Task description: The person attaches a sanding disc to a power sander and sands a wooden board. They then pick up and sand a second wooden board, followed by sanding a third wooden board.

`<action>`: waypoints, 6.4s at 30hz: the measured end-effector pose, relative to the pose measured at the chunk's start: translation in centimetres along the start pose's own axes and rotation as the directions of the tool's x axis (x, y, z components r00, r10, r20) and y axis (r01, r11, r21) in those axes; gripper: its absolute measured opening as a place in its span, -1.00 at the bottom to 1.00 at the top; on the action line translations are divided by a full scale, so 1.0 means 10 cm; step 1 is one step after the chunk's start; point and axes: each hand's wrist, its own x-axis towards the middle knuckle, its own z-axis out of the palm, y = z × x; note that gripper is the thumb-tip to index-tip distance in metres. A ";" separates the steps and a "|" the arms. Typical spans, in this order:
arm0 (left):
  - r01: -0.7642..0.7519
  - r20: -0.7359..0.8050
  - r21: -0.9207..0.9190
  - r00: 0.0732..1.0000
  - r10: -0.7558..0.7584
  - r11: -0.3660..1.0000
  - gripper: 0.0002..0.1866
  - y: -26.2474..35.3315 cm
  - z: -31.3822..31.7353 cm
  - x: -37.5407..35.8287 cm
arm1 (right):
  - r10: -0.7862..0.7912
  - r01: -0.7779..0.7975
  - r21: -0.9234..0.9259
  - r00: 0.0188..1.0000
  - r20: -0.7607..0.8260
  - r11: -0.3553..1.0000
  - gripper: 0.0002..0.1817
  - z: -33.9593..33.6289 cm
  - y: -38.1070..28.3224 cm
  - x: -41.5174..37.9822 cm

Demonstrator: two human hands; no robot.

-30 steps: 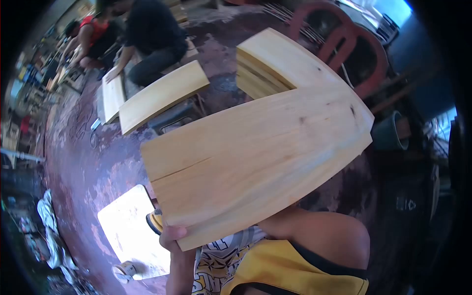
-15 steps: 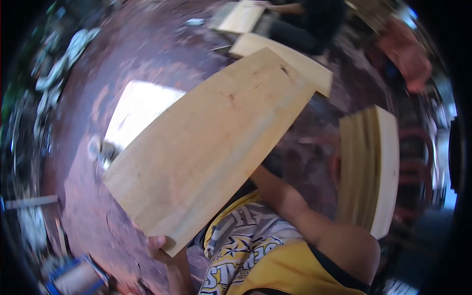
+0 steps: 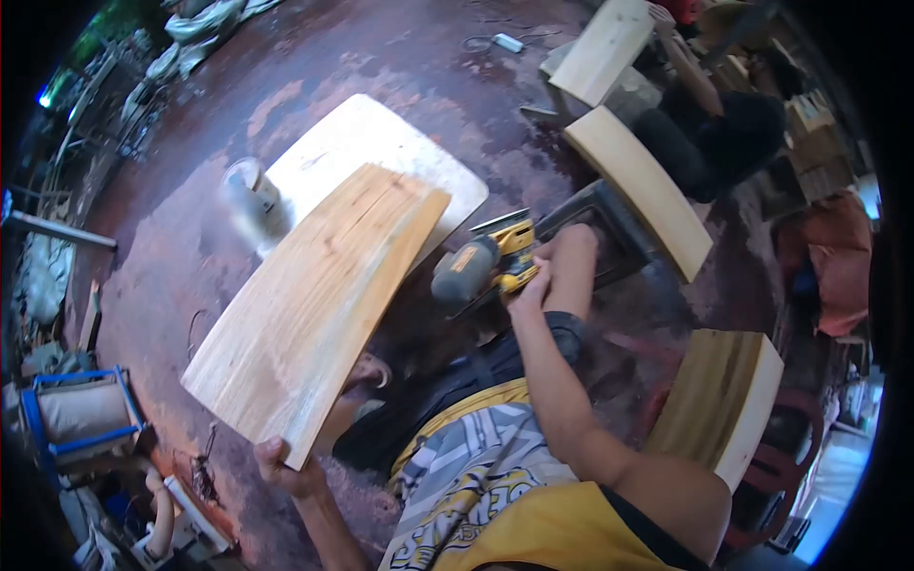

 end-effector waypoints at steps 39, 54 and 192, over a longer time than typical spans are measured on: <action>0.183 -0.193 0.921 0.981 -0.005 0.345 -0.22 -2.18 -0.89 2.36 | 0.416 0.617 -0.287 0.740 0.529 -0.733 -0.17 2.65 0.52 0.30; 0.339 -0.378 0.916 0.908 0.179 0.214 -0.30 -1.97 -0.41 2.13 | 0.251 0.426 -0.196 0.782 0.571 -0.883 -0.34 3.12 1.04 1.02; 0.343 -0.357 0.931 0.927 0.116 0.125 -0.17 -1.76 -0.34 2.65 | 0.289 0.408 -0.153 0.822 0.491 -0.900 -0.46 2.26 0.42 0.12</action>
